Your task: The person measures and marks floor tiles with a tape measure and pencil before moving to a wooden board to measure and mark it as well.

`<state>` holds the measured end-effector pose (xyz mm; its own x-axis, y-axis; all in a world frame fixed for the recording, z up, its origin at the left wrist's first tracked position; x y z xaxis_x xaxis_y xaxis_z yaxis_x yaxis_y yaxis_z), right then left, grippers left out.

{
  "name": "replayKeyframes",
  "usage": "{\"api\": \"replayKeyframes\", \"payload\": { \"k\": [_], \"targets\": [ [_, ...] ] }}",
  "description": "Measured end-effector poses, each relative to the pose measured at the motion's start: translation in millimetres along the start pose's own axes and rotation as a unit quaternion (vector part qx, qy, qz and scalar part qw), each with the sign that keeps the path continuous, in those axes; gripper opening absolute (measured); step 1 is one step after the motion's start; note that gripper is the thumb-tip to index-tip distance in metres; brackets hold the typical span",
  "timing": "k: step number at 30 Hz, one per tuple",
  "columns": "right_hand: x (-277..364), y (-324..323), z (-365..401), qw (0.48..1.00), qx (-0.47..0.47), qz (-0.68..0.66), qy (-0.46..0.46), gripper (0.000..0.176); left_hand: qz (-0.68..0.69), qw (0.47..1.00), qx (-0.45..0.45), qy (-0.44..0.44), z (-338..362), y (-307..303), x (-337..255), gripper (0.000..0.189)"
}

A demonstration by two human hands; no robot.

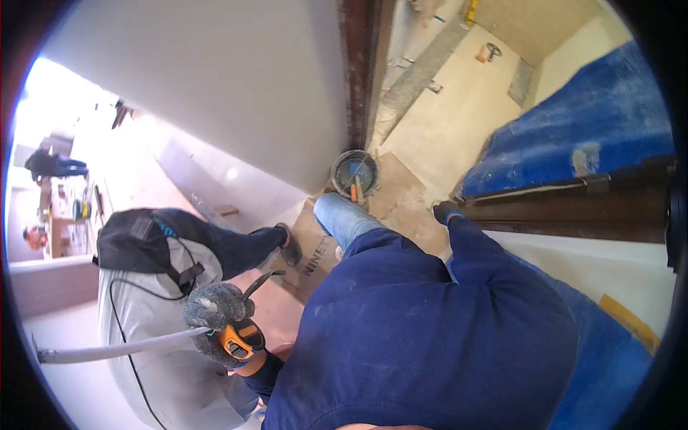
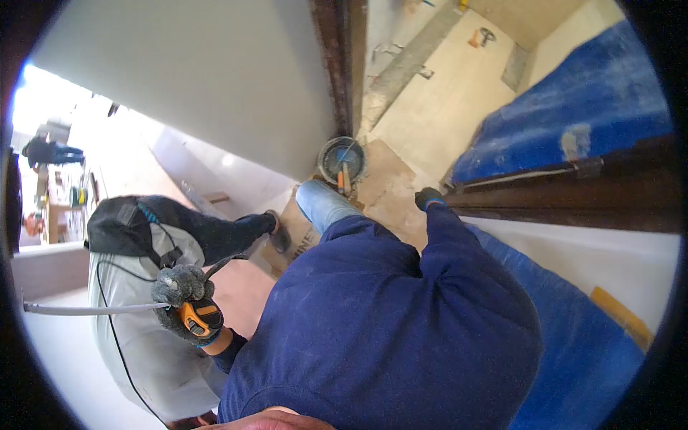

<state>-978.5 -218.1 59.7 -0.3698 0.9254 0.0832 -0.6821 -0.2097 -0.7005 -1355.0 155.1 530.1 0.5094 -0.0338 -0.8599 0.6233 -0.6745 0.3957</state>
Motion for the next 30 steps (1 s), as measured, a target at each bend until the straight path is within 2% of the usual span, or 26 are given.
{"api": "replayKeyframes", "payload": {
  "k": [1,3,4,5,6,7,8,9,10,11,12,13,17,18,19,20,21,22,23,24,25,26,27,30],
  "targets": [
    [-12.5,12.9,25.4,1.000,0.007,0.006,0.007,0.051,0.007,1.000,-0.020,-0.004,-5.0,-5.4,-8.5,0.026],
    [-49.5,47.3,24.4,0.983,-0.018,-0.139,0.119,0.047,0.005,1.000,0.007,-0.021,-20.1,6.7,8.6,0.026],
    [-52.0,65.0,20.0,1.000,-0.019,0.013,0.011,0.046,-0.008,0.999,0.024,-0.033,-27.3,11.4,15.7,0.026],
    [-51.5,76.3,20.0,0.981,-0.020,0.165,-0.098,0.045,-0.001,0.999,0.035,-0.032,-34.3,19.3,19.5,0.026],
    [-46.1,64.8,30.3,0.997,0.027,-0.074,0.022,0.044,0.008,0.997,0.055,-0.059,-41.8,30.2,24.2,0.025],
    [-27.2,49.5,51.3,0.938,0.073,-0.312,0.134,0.047,0.014,0.993,0.075,-0.085,-48.9,41.9,29.2,0.024],
    [-20.3,42.8,48.8,0.979,0.070,-0.193,0.019,0.044,0.003,0.992,0.110,-0.058,-54.2,60.3,26.2,0.021],
    [-10.6,36.5,39.3,0.991,0.062,-0.066,-0.095,0.041,0.007,0.991,0.122,-0.054,-60.5,66.3,34.0,0.021],
    [-7.6,23.6,35.9,0.982,0.018,-0.170,-0.081,0.031,0.020,0.990,0.124,-0.060,-64.2,66.8,44.9,0.025],
    [-1.6,11.1,27.8,0.981,0.012,-0.177,-0.078,0.031,0.033,0.989,0.125,-0.067,-68.8,69.0,54.9,0.030],
    [5.3,-6.4,15.6,0.990,-0.021,-0.068,-0.126,0.027,0.051,0.987,0.126,-0.090,-74.9,77.9,65.4,0.030],
    [8.9,-24.3,3.8,0.983,-0.053,0.045,-0.171,0.047,0.053,0.985,0.135,-0.088,-81.2,88.6,74.8,0.030],
    [-24.6,-93.8,-45.2,0.979,-0.089,0.018,-0.181,0.048,0.046,0.982,0.121,-0.137,-108.9,158.4,118.5,0.023],
    [-35.9,-108.0,-59.2,0.977,-0.112,0.007,-0.181,0.034,-0.023,0.981,0.156,-0.115,-117.5,186.8,128.1,0.022],
    [-51.1,-125.7,-75.2,0.974,-0.136,-0.003,-0.179,0.037,-0.090,0.973,0.190,-0.091,-126.0,217.3,140.2,0.021],
    [-67.1,-142.9,-90.8,0.981,-0.118,-0.056,-0.145,0.042,0.029,0.976,0.139,-0.164,-132.3,234.3,162.5,0.022],
    [-79.5,-156.8,-101.4,0.980,-0.119,-0.061,-0.144,0.042,-0.021,0.969,0.134,-0.208,-142.1,253.3,181.6,0.020],
    [-98.0,-167.5,-119.1,0.970,-0.158,-0.128,-0.131,0.036,-0.057,0.966,0.103,-0.231,-147.1,275.1,202.2,0.019],
    [-109.3,-188.5,-124.6,0.955,-0.191,-0.191,-0.121,0.038,-0.094,0.960,0.065,-0.254,-152.9,295.7,223.4,0.017],
    [-122.8,-204.5,-134.0,0.952,-0.136,-0.249,-0.118,0.040,-0.123,0.953,0.115,-0.252,-162.9,316.1,245.6,0.016],
    [-122.7,-230.8,-128.4,0.957,-0.237,-0.062,-0.153,0.043,-0.154,0.942,0.161,-0.250,-172.7,331.6,267.7,0.016],
    [-133.8,-249.9,-124.4,0.875,-0.169,-0.431,-0.144,0.041,-0.156,0.941,0.162,-0.254,-180.7,350.3,287.4,0.016],
    [-137.5,-268.5,-113.3,0.666,-0.068,-0.736,-0.101,0.040,-0.157,0.939,0.165,-0.257,-187.3,372.5,309.6,0.017],
    [-143.5,-365.3,-55.9,0.659,-0.111,-0.726,-0.163,0.040,-0.089,0.949,0.174,-0.247,-199.7,416.5,375.3,0.019]
  ]
}}
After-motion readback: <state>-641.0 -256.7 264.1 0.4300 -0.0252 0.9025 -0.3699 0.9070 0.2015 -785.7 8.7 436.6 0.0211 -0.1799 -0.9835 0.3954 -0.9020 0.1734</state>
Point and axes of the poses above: each hand's wrist, its own z-axis away from the middle knuckle, its own y-axis out of the palm, x = y × z, the point moved 5 cm from there along -z, towards the middle knuckle, and after that the axes turned 6 degrees about x, right-handed, at the moved point
